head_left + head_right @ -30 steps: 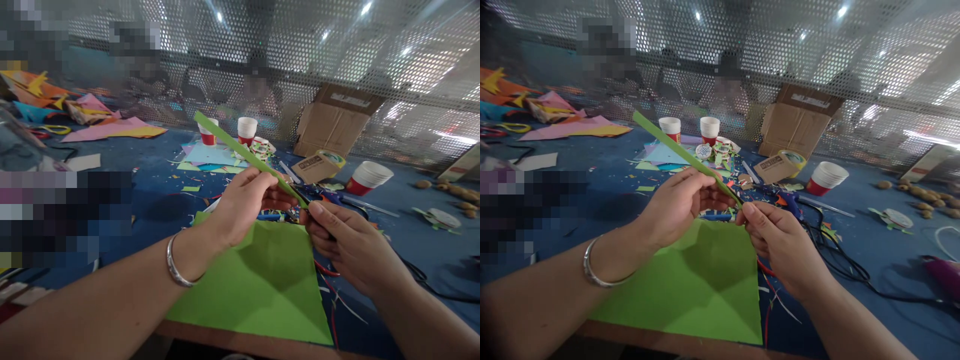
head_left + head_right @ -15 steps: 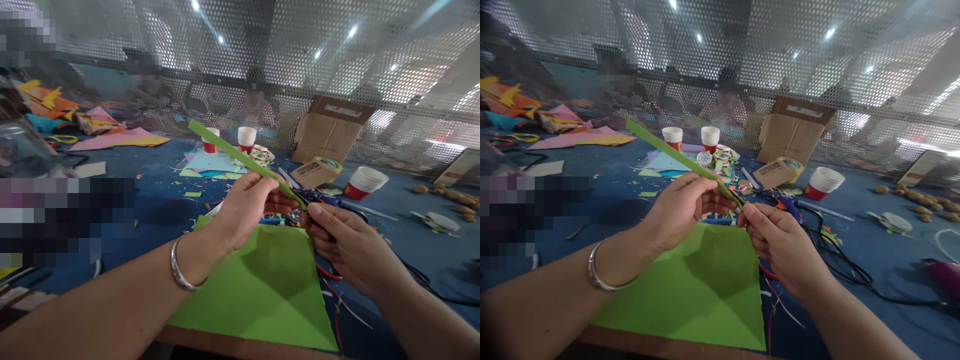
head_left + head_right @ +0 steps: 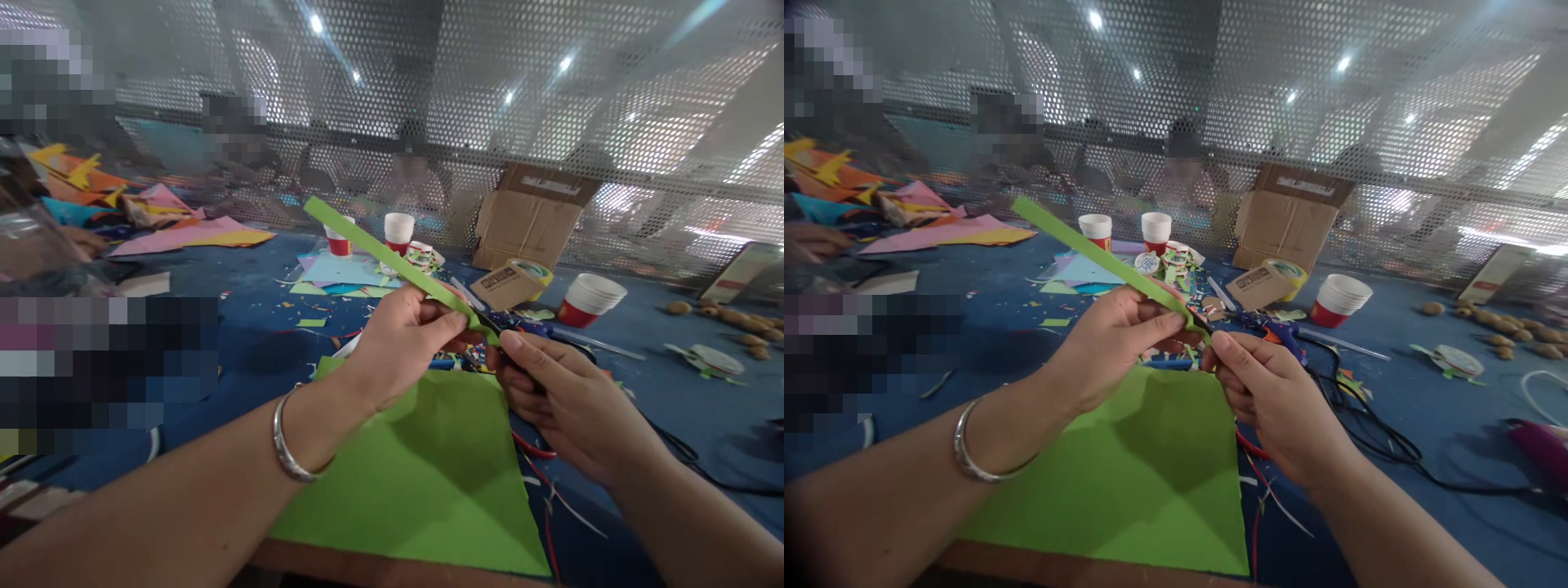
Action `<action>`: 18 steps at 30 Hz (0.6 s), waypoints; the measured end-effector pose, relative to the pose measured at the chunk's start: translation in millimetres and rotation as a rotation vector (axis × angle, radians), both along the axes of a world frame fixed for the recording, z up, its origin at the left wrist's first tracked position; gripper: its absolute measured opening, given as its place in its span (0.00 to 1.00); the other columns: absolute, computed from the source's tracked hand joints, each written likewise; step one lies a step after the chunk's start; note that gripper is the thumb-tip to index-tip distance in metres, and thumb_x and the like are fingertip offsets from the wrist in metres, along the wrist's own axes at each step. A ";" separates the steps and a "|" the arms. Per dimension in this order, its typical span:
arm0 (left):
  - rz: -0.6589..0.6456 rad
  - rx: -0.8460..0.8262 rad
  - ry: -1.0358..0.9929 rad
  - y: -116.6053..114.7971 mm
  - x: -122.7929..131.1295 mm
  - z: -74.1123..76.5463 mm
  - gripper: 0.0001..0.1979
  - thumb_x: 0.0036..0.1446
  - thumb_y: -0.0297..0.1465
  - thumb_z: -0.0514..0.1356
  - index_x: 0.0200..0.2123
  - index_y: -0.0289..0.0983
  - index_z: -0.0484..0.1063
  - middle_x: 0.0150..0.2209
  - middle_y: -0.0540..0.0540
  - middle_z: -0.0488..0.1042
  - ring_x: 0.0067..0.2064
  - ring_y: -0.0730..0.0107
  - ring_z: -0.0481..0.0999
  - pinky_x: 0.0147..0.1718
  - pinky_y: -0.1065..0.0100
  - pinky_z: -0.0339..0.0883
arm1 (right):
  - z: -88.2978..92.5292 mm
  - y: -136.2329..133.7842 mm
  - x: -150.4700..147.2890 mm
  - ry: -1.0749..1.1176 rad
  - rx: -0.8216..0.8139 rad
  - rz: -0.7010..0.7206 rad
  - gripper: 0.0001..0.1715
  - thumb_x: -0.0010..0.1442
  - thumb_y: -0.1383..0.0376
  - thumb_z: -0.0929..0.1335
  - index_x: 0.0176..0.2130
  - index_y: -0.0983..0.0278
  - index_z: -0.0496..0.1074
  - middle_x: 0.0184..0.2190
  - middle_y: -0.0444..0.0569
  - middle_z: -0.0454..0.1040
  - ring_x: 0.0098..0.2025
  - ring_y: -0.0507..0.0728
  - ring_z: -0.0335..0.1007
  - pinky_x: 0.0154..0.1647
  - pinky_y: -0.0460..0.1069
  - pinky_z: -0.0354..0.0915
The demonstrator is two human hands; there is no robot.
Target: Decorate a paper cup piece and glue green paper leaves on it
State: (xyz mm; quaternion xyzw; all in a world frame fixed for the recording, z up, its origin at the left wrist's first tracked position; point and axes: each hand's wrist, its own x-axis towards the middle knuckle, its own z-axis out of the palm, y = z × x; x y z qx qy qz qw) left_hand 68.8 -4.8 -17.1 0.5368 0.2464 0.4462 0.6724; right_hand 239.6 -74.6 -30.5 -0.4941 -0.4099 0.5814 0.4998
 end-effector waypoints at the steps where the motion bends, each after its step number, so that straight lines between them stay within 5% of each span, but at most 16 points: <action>1: -0.002 0.020 -0.005 0.1 -0.5 0.3 0.05 0.59 0.22 0.63 0.38 0.34 0.72 0.30 0.49 0.80 0.32 0.72 0.80 0.36 0.70 0.75 | -0.3 0.1 0.1 0.001 0.004 0.001 0.22 0.57 0.48 0.75 0.30 0.64 0.75 0.19 0.35 0.49 0.19 0.44 0.39 0.15 0.40 0.40; 18: -0.012 0.097 -0.015 -0.9 1.9 -1.8 0.12 0.58 0.21 0.63 0.40 0.38 0.64 0.30 0.52 0.78 0.31 0.73 0.80 0.31 0.72 0.71 | 4.4 -2.8 -3.1 0.091 -0.022 0.020 0.25 0.56 0.48 0.76 0.29 0.66 0.73 0.20 0.36 0.55 0.18 0.42 0.41 0.15 0.39 0.39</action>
